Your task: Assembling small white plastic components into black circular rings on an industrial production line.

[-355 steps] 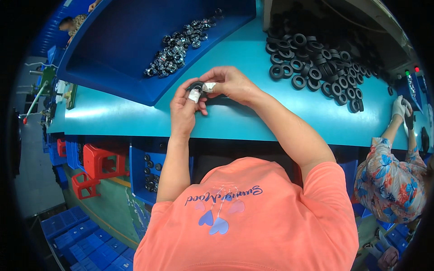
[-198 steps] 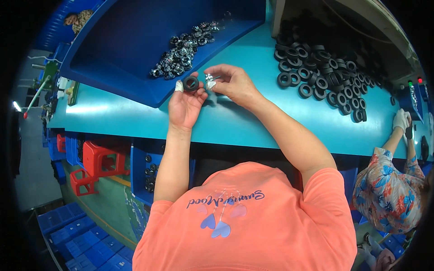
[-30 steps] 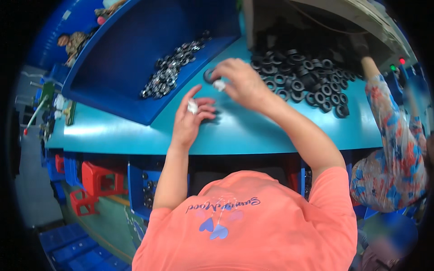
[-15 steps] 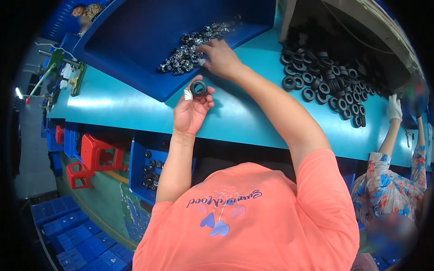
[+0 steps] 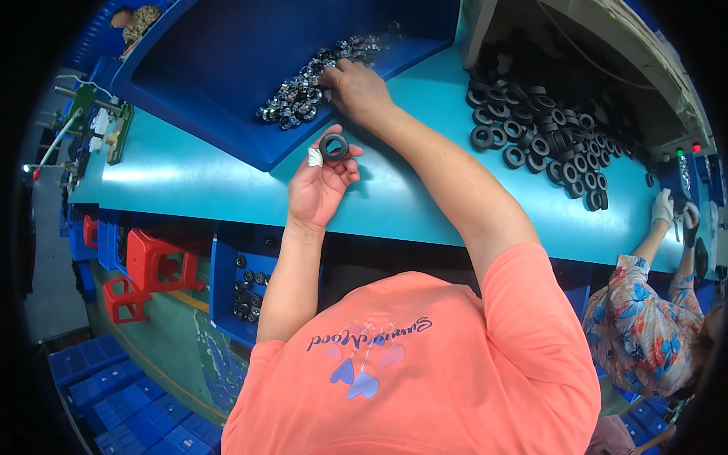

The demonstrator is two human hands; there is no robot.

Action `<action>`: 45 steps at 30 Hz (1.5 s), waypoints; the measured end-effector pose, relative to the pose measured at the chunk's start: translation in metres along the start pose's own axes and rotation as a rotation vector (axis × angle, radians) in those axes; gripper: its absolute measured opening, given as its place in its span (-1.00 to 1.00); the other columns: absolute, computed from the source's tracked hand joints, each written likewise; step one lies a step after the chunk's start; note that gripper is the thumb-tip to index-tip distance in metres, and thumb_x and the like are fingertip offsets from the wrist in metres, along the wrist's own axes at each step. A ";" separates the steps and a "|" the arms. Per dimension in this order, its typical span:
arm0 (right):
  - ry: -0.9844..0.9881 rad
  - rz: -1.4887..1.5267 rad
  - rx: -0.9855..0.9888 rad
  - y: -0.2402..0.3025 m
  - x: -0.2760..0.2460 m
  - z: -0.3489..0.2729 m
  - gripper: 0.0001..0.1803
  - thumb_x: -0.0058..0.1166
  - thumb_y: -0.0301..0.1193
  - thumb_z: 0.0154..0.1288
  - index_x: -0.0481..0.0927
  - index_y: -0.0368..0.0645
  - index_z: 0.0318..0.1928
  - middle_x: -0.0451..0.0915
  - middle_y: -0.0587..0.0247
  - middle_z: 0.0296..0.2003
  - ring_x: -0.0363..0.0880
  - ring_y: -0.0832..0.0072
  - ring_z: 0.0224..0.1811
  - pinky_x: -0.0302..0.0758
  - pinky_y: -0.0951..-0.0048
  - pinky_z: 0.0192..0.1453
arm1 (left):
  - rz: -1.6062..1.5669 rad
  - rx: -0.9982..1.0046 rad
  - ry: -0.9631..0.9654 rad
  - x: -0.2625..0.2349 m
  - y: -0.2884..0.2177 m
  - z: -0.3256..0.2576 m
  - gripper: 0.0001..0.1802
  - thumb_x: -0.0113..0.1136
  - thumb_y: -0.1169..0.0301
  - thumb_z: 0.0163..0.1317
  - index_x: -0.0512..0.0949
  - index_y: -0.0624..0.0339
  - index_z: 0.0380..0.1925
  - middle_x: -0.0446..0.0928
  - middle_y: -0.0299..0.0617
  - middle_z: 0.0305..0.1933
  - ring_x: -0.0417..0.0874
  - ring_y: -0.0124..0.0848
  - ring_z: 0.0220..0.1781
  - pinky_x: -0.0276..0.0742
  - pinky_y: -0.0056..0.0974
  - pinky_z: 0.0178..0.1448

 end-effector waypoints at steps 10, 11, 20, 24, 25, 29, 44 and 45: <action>-0.035 0.515 0.316 -0.015 -0.022 -0.020 -0.61 0.28 -0.39 0.27 0.65 -0.14 0.11 0.63 0.15 -0.03 0.66 0.34 -0.01 0.58 0.34 0.07 | 0.021 0.004 -0.015 0.000 0.000 -0.001 -0.48 -0.10 0.16 0.56 0.32 0.22 0.37 0.59 0.16 0.04 0.62 -0.25 -0.12 0.59 -0.17 0.01; 0.024 0.607 0.373 -0.016 -0.032 -0.025 -0.58 0.26 -0.39 0.29 0.64 -0.18 0.16 0.67 0.19 0.03 0.63 0.44 0.06 0.55 0.40 0.15 | 0.029 0.005 -0.015 0.000 0.001 -0.001 -0.48 -0.10 0.16 0.56 0.31 0.22 0.38 0.59 0.16 0.04 0.62 -0.25 -0.11 0.59 -0.18 0.01; 0.235 1.092 0.541 0.015 -0.084 -0.090 -0.58 0.16 -0.45 0.37 0.60 -0.28 0.21 0.69 0.17 0.02 0.64 0.45 0.05 0.56 0.36 0.23 | 0.044 -0.004 0.007 0.006 0.004 0.003 -0.48 -0.05 0.18 0.53 0.32 0.25 0.35 0.59 0.11 0.04 0.64 -0.29 -0.11 0.59 -0.21 -0.01; 0.222 1.169 0.499 0.022 -0.080 -0.100 -0.62 0.23 -0.45 0.36 0.62 -0.29 0.15 0.70 0.20 -0.06 0.67 0.48 -0.05 0.59 0.40 0.14 | 0.075 -0.002 -0.006 0.006 0.004 0.001 -0.49 0.00 0.22 0.51 0.33 0.24 0.34 0.59 0.09 0.07 0.64 -0.30 -0.11 0.61 -0.21 -0.01; 0.212 1.194 0.498 0.021 -0.075 -0.103 -0.62 0.24 -0.46 0.35 0.62 -0.30 0.14 0.70 0.19 -0.07 0.67 0.49 -0.07 0.61 0.41 0.11 | 0.093 0.000 -0.011 0.006 0.005 0.000 -0.49 0.01 0.23 0.50 0.34 0.24 0.34 0.58 0.07 0.07 0.64 -0.30 -0.11 0.61 -0.21 -0.01; 0.145 1.190 0.443 0.025 -0.068 -0.110 -0.62 0.31 -0.44 0.31 0.63 -0.27 0.10 0.71 0.21 -0.09 0.68 0.53 -0.09 0.63 0.42 0.05 | 0.149 0.026 -0.022 0.007 0.007 -0.002 -0.51 0.06 0.26 0.47 0.37 0.22 0.32 0.58 -0.01 0.09 0.64 -0.31 -0.11 0.61 -0.20 -0.02; -0.089 0.434 0.008 0.048 -0.084 -0.113 -0.67 0.31 -0.64 0.01 0.68 -0.14 -0.15 0.67 0.21 -0.24 0.72 0.31 -0.22 0.66 0.35 -0.14 | 0.474 0.134 -0.134 0.010 0.015 -0.005 -0.53 0.15 0.27 0.48 0.40 0.27 0.27 0.55 -0.15 0.15 0.59 -0.34 0.13 0.58 -0.21 0.13; -0.095 0.415 0.008 0.050 -0.083 -0.114 -0.66 0.30 -0.65 0.00 0.68 -0.13 -0.14 0.67 0.20 -0.23 0.71 0.29 -0.21 0.66 0.34 -0.13 | 0.541 0.166 -0.123 0.015 0.016 -0.004 -0.55 0.14 0.28 0.48 0.41 0.27 0.26 0.55 -0.15 0.14 0.60 -0.35 0.12 0.57 -0.23 0.13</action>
Point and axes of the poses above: each hand's wrist, its own z-axis towards the middle knuckle, its own x-axis out of the palm, y = z × x, the point moved 4 cm from there along z, towards the middle knuckle
